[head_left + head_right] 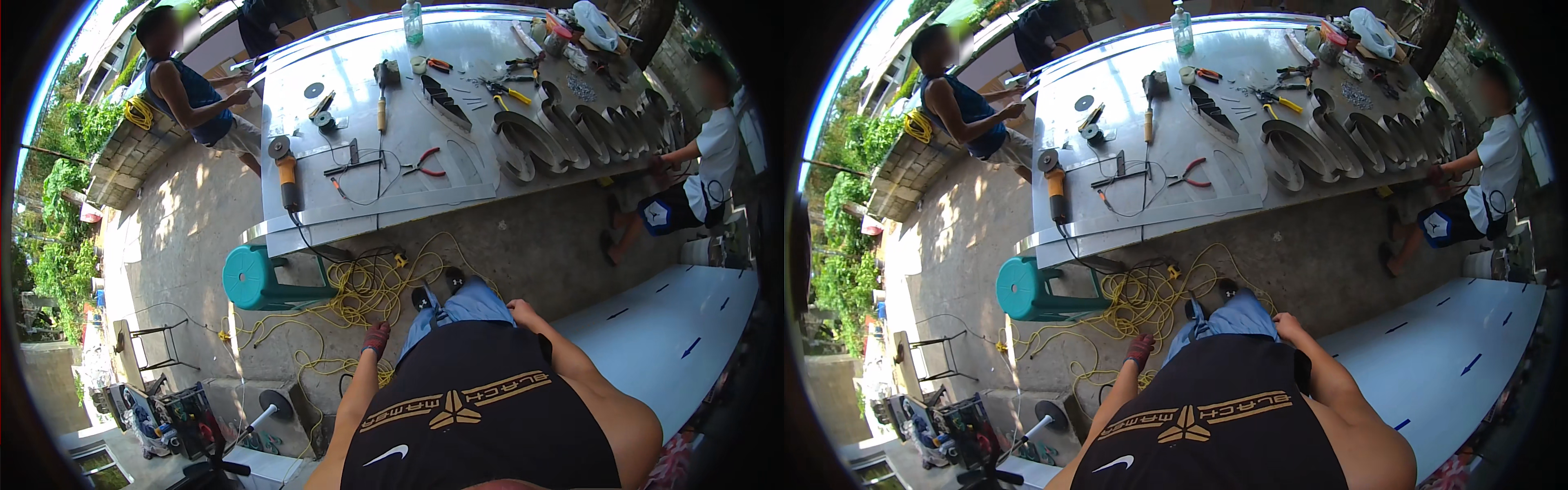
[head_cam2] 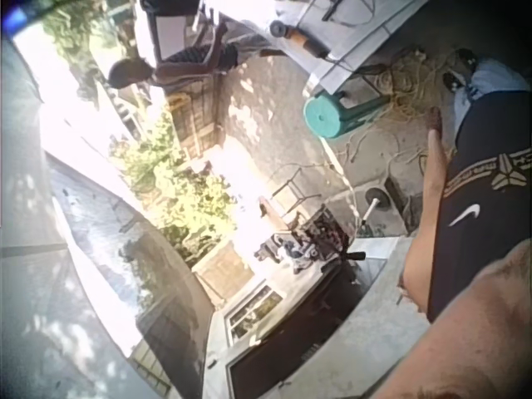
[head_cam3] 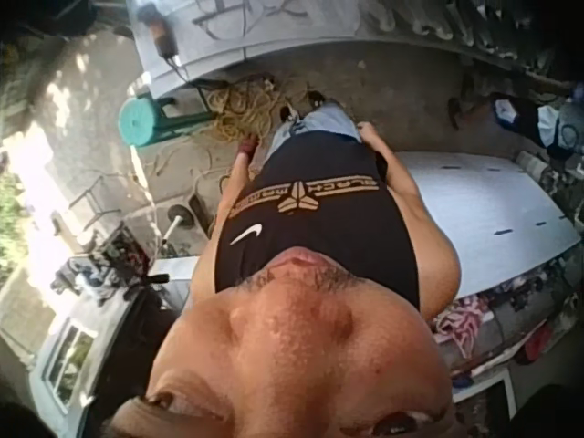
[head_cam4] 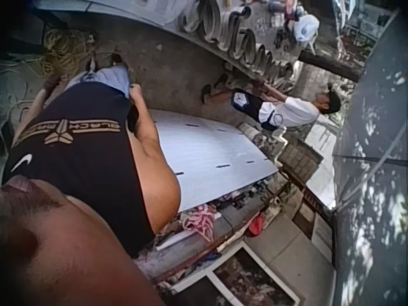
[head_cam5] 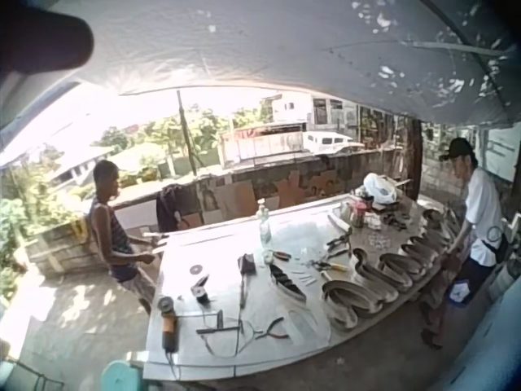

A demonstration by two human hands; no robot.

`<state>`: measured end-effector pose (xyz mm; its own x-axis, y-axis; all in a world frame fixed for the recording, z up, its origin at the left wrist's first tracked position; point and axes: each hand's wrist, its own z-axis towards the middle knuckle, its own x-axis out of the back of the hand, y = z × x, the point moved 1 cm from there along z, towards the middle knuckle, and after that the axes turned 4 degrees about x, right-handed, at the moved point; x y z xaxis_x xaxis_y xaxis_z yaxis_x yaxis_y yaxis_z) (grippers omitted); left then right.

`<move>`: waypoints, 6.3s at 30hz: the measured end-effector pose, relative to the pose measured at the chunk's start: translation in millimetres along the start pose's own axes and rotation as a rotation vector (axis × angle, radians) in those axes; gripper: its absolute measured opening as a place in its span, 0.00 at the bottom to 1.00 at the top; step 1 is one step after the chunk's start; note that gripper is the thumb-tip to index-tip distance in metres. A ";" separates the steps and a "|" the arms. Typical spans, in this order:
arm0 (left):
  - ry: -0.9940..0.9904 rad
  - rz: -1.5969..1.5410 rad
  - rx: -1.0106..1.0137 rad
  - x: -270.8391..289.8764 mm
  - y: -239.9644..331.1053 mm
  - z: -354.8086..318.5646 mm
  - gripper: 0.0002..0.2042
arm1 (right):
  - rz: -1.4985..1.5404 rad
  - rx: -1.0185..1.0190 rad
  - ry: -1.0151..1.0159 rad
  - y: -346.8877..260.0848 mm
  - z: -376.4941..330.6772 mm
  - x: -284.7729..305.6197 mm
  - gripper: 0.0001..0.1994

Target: Assemble a large dimensional sign by positioning and securing metal/plastic letter forms on a backing panel.

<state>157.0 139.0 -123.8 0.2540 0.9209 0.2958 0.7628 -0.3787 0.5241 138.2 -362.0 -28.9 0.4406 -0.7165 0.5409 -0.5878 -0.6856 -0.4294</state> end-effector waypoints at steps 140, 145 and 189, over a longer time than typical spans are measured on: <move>0.198 0.496 -1.257 -40.9 674.9 -196.6 0.17 | -0.196 0.550 0.175 -197.5 195.0 452.8 0.19; 0.085 0.568 -1.494 -50.6 722.0 -218.7 0.18 | -0.216 0.764 0.106 -132.3 219.3 387.6 0.20; -0.229 0.153 -0.300 -118.5 382.4 124.7 0.17 | -0.295 0.427 -0.068 -150.8 115.0 319.5 0.20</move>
<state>492.7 -103.4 -58.1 0.5027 0.8359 0.2202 0.5071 -0.4915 0.7080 445.6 -502.4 125.5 0.5971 -0.4822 0.6411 -0.1096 -0.8407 -0.5303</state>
